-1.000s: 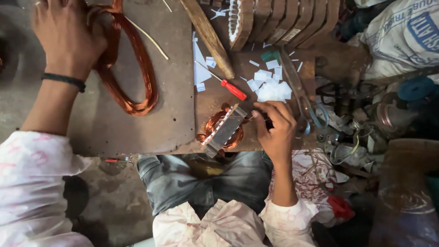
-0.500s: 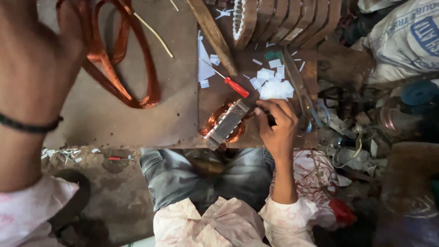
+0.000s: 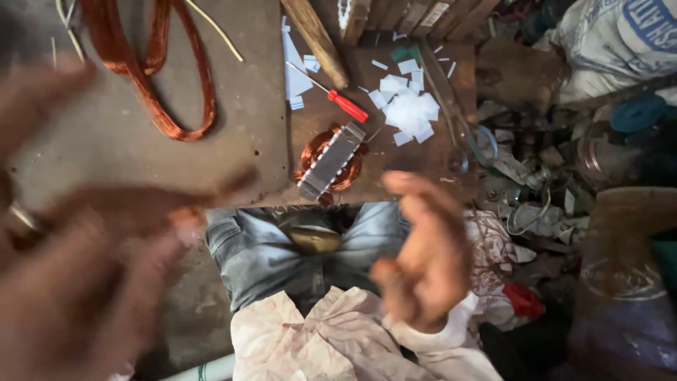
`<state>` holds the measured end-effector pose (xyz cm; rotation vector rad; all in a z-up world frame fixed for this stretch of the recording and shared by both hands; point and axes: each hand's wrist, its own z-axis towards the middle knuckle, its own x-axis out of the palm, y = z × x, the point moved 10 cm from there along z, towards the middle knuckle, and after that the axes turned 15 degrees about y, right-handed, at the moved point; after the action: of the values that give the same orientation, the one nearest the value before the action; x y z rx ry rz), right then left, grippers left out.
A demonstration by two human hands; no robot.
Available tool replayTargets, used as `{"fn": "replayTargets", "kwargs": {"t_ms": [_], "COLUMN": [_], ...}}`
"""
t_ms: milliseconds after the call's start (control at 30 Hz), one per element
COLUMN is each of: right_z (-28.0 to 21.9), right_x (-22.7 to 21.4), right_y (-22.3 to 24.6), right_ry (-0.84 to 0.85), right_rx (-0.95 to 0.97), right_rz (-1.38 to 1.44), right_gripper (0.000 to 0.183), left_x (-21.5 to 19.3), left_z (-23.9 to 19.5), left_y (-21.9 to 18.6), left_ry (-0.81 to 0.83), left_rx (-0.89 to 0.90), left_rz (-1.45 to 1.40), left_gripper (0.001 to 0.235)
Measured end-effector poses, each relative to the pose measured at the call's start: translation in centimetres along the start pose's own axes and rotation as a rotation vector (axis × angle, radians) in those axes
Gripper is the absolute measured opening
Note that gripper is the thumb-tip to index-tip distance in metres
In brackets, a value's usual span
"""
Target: The worker is winding and inserting copper wire coils into an electric motor stator and securing them with insulation strips.
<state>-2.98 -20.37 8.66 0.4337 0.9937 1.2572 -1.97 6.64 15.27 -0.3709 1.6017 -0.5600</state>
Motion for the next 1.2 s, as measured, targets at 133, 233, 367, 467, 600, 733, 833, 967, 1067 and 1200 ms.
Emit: {"fn": "replayTargets", "kwargs": {"t_ms": [133,233,367,467,600,733,833,967,1067,1200], "right_z": [0.3,-1.8,-4.1,-4.3,-3.7,-4.0,-5.4,-5.8,-13.6,-16.4], "right_x": [4.2,6.0,5.1,2.9,1.3,3.4,4.6,6.9,8.0,3.5], "right_y": [2.6,0.9,-4.6,-6.0,-5.5,-5.0,-6.1,-5.9,-11.4,-15.4], "right_ry": [0.288,0.361,0.224,0.116,0.189,0.466,0.563,0.96,0.839,0.434], "right_rx": [-0.063,0.058,0.386,0.387,0.366,0.378,0.479,0.242,0.751,0.688], "right_rz": [0.272,0.399,0.514,0.539,0.49,0.437,0.515,0.583,1.715,1.826], "right_gripper": [0.038,0.023,0.019,0.019,0.017,0.014,0.016,0.014,0.032,0.032], "left_x": [2.5,4.7,3.2,7.8,7.1,13.0,17.6,21.3,18.0,17.4], "left_z": [-1.6,-1.9,-4.0,-12.4,-3.2,-0.1,0.1,0.1,0.2,-0.8], "left_y": [-4.2,-3.3,0.2,13.4,0.4,-3.8,-3.1,-1.0,3.3,6.4], "left_ry": [-0.008,0.016,-0.28,-0.3,-0.265,0.296,0.521,0.682,0.432,0.241], "left_rx": [0.13,0.164,-0.013,0.018,0.222,0.384,0.274,0.145,0.054,-0.114], "left_rz": [-0.141,-0.287,-0.543,-0.47,-0.33,-0.685,-0.761,-0.881,-1.209,-1.425], "left_gripper": [0.011,0.015,0.046,0.031,0.047,0.047,0.03,0.025,0.018,0.029]}}
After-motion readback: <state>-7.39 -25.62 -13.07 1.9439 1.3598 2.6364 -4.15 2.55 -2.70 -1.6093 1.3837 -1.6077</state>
